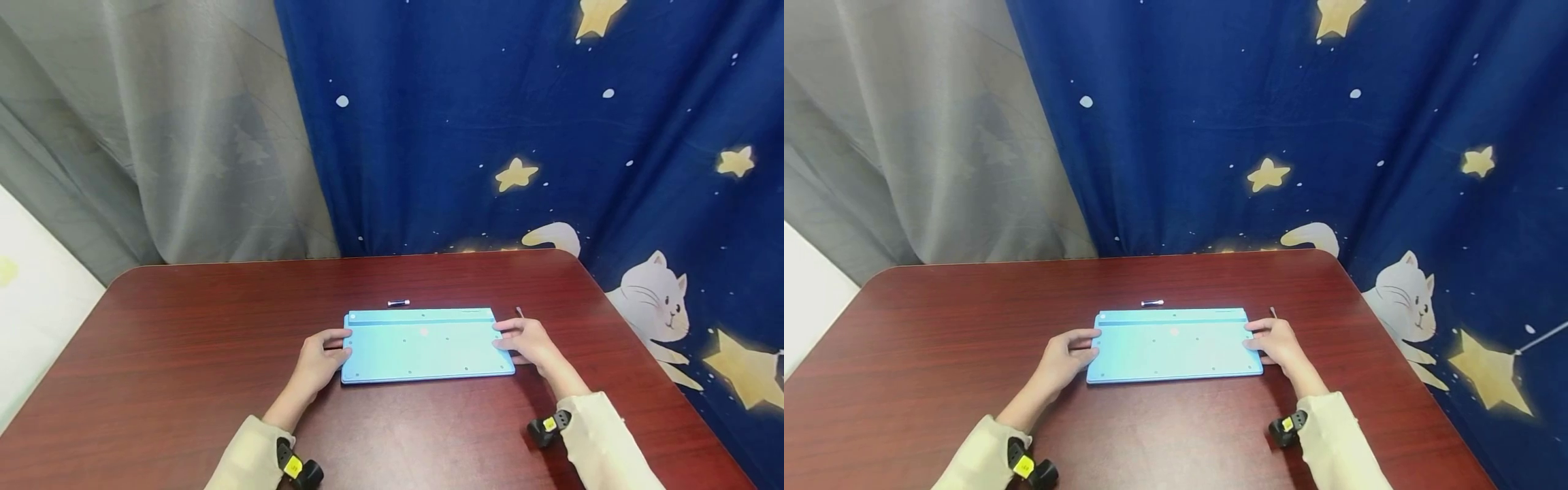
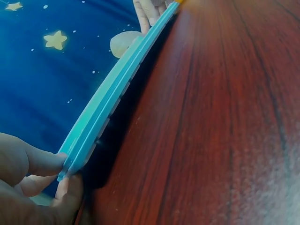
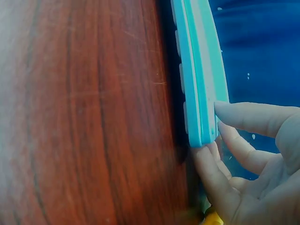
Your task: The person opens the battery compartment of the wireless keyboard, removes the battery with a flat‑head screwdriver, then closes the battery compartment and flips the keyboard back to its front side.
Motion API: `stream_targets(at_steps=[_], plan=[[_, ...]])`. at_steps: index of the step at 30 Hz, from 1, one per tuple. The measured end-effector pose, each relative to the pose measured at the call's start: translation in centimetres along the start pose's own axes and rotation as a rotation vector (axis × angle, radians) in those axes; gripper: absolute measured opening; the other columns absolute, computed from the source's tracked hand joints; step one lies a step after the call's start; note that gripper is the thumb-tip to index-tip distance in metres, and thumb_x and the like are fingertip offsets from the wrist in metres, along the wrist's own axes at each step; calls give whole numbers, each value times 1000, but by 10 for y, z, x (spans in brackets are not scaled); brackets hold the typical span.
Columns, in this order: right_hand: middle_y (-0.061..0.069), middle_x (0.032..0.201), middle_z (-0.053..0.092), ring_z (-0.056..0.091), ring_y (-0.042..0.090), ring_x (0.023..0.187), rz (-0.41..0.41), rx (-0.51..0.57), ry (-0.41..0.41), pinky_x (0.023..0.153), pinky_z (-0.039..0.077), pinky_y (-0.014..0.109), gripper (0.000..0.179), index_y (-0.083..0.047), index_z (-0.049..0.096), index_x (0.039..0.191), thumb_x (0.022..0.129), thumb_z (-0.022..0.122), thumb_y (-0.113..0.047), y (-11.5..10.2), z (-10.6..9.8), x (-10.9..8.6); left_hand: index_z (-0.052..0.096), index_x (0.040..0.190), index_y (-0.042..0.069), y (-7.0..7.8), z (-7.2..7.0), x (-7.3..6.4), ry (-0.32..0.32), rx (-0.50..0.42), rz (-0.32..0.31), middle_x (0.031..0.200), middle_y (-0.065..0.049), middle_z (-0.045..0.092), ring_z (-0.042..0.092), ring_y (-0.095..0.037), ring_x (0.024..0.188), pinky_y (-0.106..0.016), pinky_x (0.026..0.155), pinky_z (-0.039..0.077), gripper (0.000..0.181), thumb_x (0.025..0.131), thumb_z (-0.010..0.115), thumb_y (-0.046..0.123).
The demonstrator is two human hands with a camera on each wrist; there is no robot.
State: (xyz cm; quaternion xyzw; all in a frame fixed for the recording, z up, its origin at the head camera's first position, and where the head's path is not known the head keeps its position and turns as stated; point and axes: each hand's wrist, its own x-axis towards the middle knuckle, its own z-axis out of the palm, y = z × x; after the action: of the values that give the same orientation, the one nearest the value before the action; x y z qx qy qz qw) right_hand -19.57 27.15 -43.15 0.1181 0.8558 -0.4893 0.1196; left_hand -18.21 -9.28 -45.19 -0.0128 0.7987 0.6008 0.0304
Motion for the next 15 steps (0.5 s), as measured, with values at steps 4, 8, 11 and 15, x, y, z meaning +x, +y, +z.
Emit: stream_targets(at_steps=[4, 8, 11, 15], plan=[[19, 107, 61, 61, 21, 86, 19, 31, -16, 73, 51, 42, 46, 1, 57, 119, 78, 72, -14, 1, -2, 0, 62, 110, -4, -1, -3, 0, -3, -53, -7, 102, -19, 59, 61, -25, 88, -26, 70, 50, 29, 81, 62, -7], [21, 113, 58, 61, 21, 88, 34, 54, -28, 74, 51, 42, 49, -1, 56, 121, 78, 72, -17, 1, -4, 1, 62, 111, -4, -2, -6, 0, -14, -100, -22, 102, -19, 58, 60, -23, 87, -24, 70, 49, 29, 81, 63, -6], [21, 114, 57, 61, 20, 88, 28, 66, -36, 73, 51, 41, 50, 0, 55, 121, 78, 73, -19, 0, -4, 0, 62, 112, -2, -2, -9, 2, -27, -127, -35, 107, -19, 57, 61, -22, 88, -24, 71, 49, 31, 82, 63, -5], [19, 110, 59, 62, 19, 85, 5, 101, -51, 71, 52, 40, 50, 1, 55, 121, 78, 73, -18, 0, -6, 0, 59, 116, -4, -2, -13, 3, -62, -192, -45, 113, -21, 56, 60, -22, 93, -26, 74, 49, 33, 83, 62, -4]])
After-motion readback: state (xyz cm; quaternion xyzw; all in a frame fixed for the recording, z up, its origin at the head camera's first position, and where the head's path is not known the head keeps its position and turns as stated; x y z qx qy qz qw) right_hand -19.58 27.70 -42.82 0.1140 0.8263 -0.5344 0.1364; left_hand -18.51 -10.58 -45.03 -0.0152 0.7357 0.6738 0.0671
